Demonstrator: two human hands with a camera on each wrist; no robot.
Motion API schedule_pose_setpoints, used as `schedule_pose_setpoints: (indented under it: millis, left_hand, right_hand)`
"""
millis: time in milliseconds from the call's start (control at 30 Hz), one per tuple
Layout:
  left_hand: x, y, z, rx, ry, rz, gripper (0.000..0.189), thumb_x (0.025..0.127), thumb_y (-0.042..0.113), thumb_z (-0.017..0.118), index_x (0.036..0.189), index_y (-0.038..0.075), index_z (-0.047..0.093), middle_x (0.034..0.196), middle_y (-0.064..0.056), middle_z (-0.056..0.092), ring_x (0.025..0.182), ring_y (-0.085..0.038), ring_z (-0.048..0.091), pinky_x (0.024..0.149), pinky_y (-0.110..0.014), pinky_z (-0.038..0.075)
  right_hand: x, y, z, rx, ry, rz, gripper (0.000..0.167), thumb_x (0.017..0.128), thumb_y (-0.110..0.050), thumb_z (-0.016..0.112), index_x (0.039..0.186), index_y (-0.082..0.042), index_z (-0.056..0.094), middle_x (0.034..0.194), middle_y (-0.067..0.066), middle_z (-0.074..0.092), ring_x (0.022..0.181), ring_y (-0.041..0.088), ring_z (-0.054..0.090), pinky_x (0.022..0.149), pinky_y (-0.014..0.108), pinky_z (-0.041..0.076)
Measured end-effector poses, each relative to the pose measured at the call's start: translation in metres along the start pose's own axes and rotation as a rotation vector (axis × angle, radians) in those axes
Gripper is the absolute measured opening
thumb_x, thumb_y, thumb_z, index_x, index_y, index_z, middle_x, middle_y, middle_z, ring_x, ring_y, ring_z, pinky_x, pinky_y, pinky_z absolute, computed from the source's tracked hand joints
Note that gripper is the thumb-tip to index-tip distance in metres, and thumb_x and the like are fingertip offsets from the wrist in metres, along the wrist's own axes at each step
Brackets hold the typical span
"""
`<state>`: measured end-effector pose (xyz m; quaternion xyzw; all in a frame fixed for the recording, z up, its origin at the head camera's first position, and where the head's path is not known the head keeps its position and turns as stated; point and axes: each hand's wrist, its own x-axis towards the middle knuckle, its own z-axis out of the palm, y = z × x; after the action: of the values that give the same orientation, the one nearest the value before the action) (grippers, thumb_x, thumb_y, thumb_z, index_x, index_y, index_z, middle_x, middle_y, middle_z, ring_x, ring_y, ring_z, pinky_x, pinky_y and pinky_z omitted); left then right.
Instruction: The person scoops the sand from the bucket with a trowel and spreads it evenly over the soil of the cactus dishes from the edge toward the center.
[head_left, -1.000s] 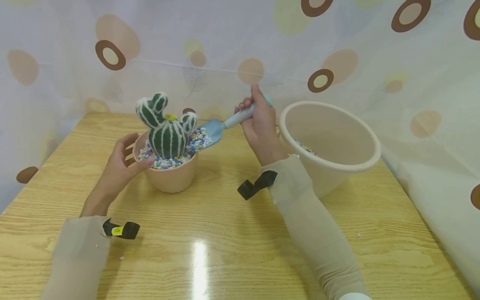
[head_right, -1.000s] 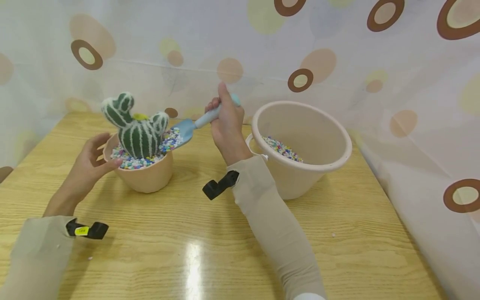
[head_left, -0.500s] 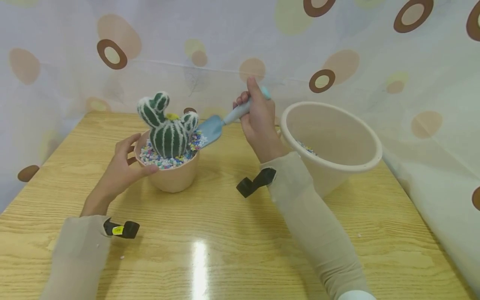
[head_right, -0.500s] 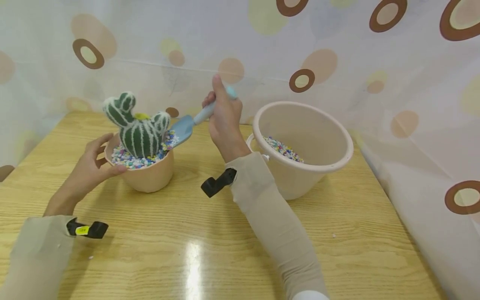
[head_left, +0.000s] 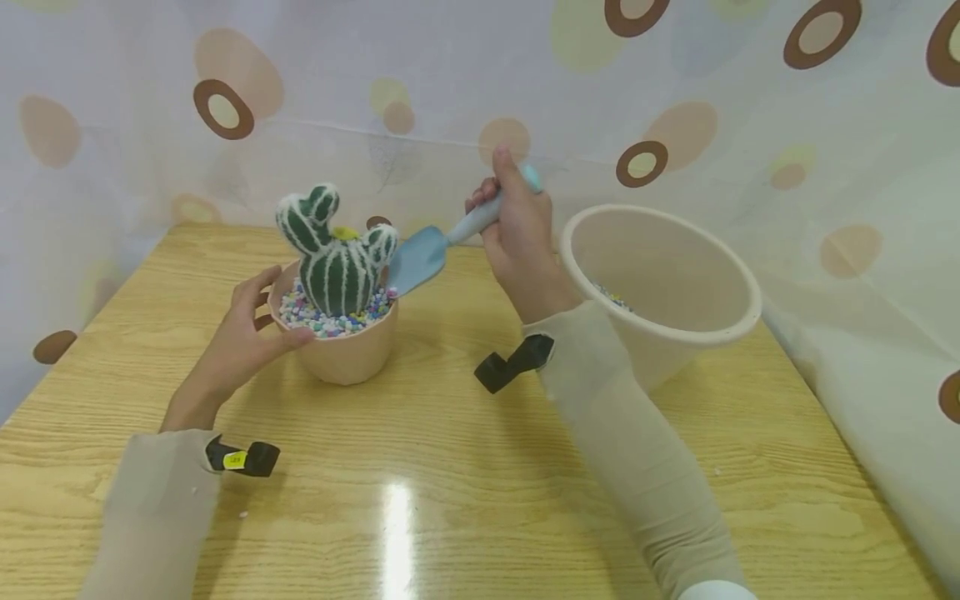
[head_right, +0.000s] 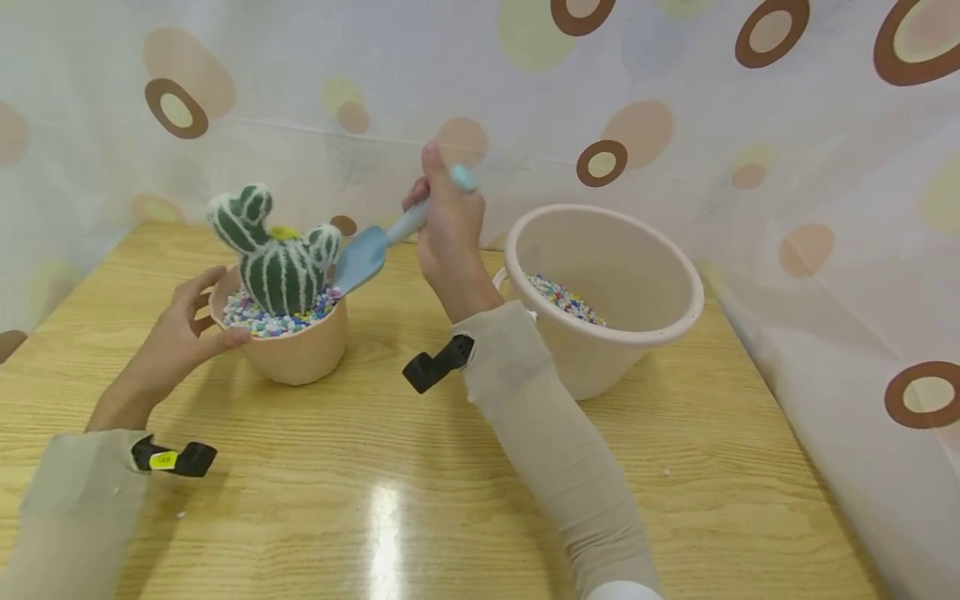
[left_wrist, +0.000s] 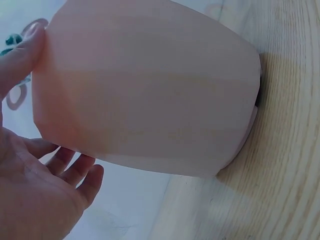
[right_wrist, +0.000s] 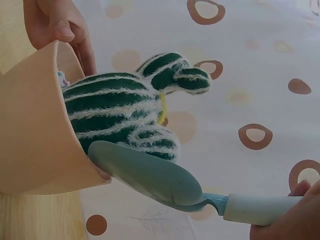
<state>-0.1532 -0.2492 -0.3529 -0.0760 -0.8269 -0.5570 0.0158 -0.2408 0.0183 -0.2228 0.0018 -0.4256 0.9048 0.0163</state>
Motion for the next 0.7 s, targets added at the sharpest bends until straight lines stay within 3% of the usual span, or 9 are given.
schedule_pose_setpoints:
  millis: [200,467,700]
  left_hand:
    - [-0.001,-0.001,0.0,-0.091,-0.001,0.003,0.094,0.088,0.017,0.066,0.154,0.011,-0.002,0.16,-0.012,-0.001,0.143,-0.04,0.009,0.113,-0.059,0.017]
    - [0.001,-0.001,0.005,-0.176,-0.001,0.007,0.091,0.088,0.012,0.064,0.153,0.01,0.0,0.16,-0.012,0.001,0.145,-0.037,0.006,0.114,-0.059,0.014]
    - [0.002,0.0,0.008,-0.245,-0.028,-0.02,0.086,0.092,0.011,0.055,0.153,0.011,-0.005,0.161,-0.01,-0.003,0.145,-0.036,0.006,0.114,-0.059,0.015]
  right_hand:
    - [-0.001,0.011,-0.002,-0.063,-0.007,0.001,0.029,0.097,-0.022,0.053,0.071,-0.011,0.049,0.055,-0.002,0.044,0.057,0.012,0.041,0.063,0.023,0.039]
    - [-0.002,0.02,-0.005,-0.056,0.01,0.007,0.03,0.096,-0.022,0.056,0.069,-0.01,0.049,0.056,-0.001,0.045,0.058,0.012,0.043,0.062,0.022,0.042]
    - [-0.004,0.017,-0.002,-0.055,-0.02,-0.083,0.037,0.096,-0.018,0.056,0.061,-0.01,0.047,0.054,-0.001,0.046,0.057,0.012,0.043,0.059,0.022,0.042]
